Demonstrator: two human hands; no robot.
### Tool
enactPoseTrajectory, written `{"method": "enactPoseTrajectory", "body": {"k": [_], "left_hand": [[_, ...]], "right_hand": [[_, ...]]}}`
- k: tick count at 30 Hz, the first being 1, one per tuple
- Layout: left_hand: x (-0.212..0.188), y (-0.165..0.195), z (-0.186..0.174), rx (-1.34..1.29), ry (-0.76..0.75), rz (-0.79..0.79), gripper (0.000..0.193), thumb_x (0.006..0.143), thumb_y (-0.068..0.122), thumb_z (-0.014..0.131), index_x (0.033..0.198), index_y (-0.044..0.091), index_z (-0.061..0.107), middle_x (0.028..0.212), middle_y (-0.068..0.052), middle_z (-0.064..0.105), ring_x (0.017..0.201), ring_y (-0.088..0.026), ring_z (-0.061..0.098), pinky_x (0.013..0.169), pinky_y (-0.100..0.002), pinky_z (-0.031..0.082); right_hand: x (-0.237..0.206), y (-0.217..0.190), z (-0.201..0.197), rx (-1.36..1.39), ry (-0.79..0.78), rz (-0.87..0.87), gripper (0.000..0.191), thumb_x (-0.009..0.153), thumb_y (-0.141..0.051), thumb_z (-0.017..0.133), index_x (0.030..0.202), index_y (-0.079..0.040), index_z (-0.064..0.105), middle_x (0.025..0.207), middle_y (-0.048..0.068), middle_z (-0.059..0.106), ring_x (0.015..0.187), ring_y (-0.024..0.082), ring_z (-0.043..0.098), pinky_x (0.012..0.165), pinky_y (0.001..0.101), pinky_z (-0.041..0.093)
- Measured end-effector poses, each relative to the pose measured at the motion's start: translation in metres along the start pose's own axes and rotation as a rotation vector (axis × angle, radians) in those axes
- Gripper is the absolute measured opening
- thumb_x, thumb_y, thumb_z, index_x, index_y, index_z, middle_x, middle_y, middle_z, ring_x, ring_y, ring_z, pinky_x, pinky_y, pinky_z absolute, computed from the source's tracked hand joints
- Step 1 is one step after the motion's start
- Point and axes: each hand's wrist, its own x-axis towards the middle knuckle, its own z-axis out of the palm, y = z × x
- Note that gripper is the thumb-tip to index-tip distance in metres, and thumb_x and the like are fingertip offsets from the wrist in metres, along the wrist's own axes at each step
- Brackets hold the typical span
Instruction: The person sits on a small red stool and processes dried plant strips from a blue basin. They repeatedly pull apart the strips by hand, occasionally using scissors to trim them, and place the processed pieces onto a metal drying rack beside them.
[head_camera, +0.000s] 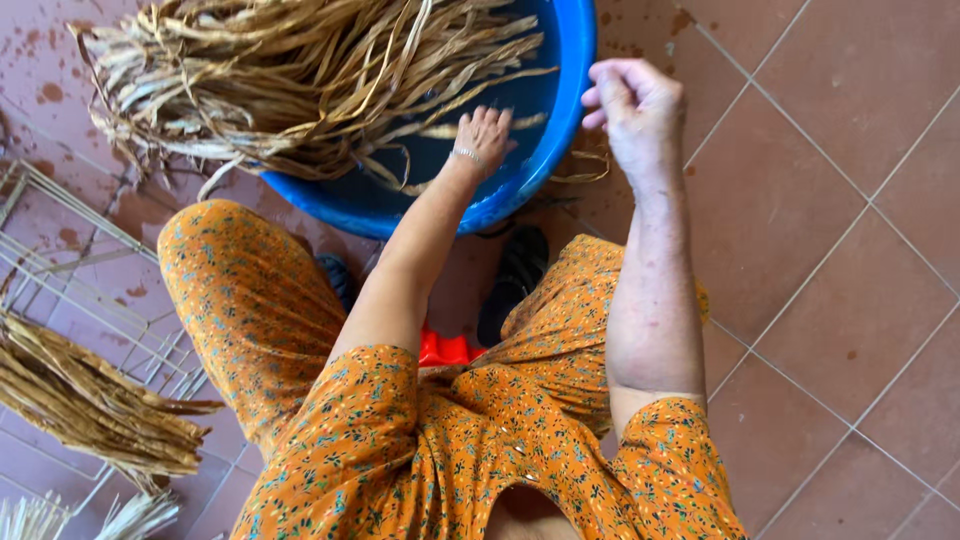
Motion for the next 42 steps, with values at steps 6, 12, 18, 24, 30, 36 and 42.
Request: {"method": "enactPoseTrajectory", "body": {"k": [6, 12, 18, 24, 30, 36, 42], "left_hand": [[0.001, 0.001, -0.013, -0.761, 0.051, -0.281, 0.025, 0.106, 0.033, 0.064, 0.11, 0.01, 0.074, 0.08, -0.004, 0.071, 0.072, -0.02, 0.066, 0.063, -0.035, 0.052], [-0.019, 0.028, -0.065, -1.441, -0.007, -0.24, 0.024, 0.107, 0.026, 0.058, 0.113, 0.005, 0.067, 0.075, 0.001, 0.063, 0.062, -0.006, 0.057, 0.054, -0.023, 0.048], [-0.011, 0.042, -0.097, -1.201, 0.09, -0.06, 0.027, 0.11, 0.027, 0.056, 0.111, 0.004, 0.07, 0.075, -0.003, 0.067, 0.067, -0.009, 0.063, 0.059, -0.027, 0.053], [0.002, 0.049, -0.102, -0.693, 0.251, 0.013, 0.024, 0.102, 0.026, 0.053, 0.098, 0.007, 0.068, 0.076, -0.018, 0.072, 0.071, -0.036, 0.071, 0.064, -0.047, 0.055], [-0.012, 0.057, -0.096, -0.502, 0.2, 0.02, 0.02, 0.098, 0.022, 0.052, 0.091, 0.006, 0.063, 0.073, -0.024, 0.067, 0.073, -0.045, 0.067, 0.067, -0.056, 0.052], [-0.064, 0.031, -0.1, -0.462, 0.083, 0.171, 0.015, 0.098, 0.015, 0.052, 0.09, 0.005, 0.06, 0.071, -0.02, 0.065, 0.069, -0.041, 0.066, 0.067, -0.052, 0.052], [-0.1, -0.022, -0.107, -0.359, 0.152, 0.298, 0.008, 0.095, 0.011, 0.059, 0.091, 0.004, 0.058, 0.073, -0.015, 0.063, 0.074, -0.035, 0.066, 0.068, -0.047, 0.052]], "right_hand": [[0.002, 0.045, 0.018, -0.177, -0.11, 0.19, 0.025, 0.102, -0.026, 0.064, 0.104, -0.003, 0.076, 0.085, 0.006, 0.077, 0.065, 0.01, 0.072, 0.06, 0.0254, 0.06], [0.011, 0.04, 0.057, 0.112, -0.092, 0.269, 0.031, 0.105, -0.036, 0.06, 0.115, -0.011, 0.075, 0.1, 0.003, 0.076, 0.082, 0.008, 0.069, 0.059, 0.0236, 0.052], [0.001, 0.008, 0.058, 0.441, -0.031, 0.16, 0.027, 0.104, -0.029, 0.066, 0.12, -0.009, 0.073, 0.12, 0.004, 0.076, 0.101, 0.009, 0.071, 0.075, 0.0255, 0.057], [0.009, 0.015, 0.072, 0.741, -0.04, 0.071, 0.028, 0.106, -0.027, 0.059, 0.111, -0.002, 0.07, 0.114, 0.015, 0.077, 0.103, 0.02, 0.076, 0.09, 0.0344, 0.065], [0.041, 0.056, 0.053, 0.962, 0.221, 0.252, 0.027, 0.106, -0.028, 0.054, 0.1, -0.003, 0.063, 0.08, 0.007, 0.067, 0.069, 0.02, 0.067, 0.065, 0.0358, 0.059], [0.09, 0.091, -0.051, 1.31, 0.421, 0.251, 0.029, 0.111, -0.031, 0.045, 0.101, -0.009, 0.061, 0.061, -0.002, 0.04, 0.047, 0.012, 0.027, 0.042, 0.0315, 0.02], [0.092, 0.111, -0.107, 1.335, 0.602, 0.239, 0.019, 0.11, -0.023, 0.052, 0.099, -0.01, 0.06, 0.059, -0.002, 0.04, 0.044, 0.014, 0.025, 0.04, 0.0332, 0.017]]}}
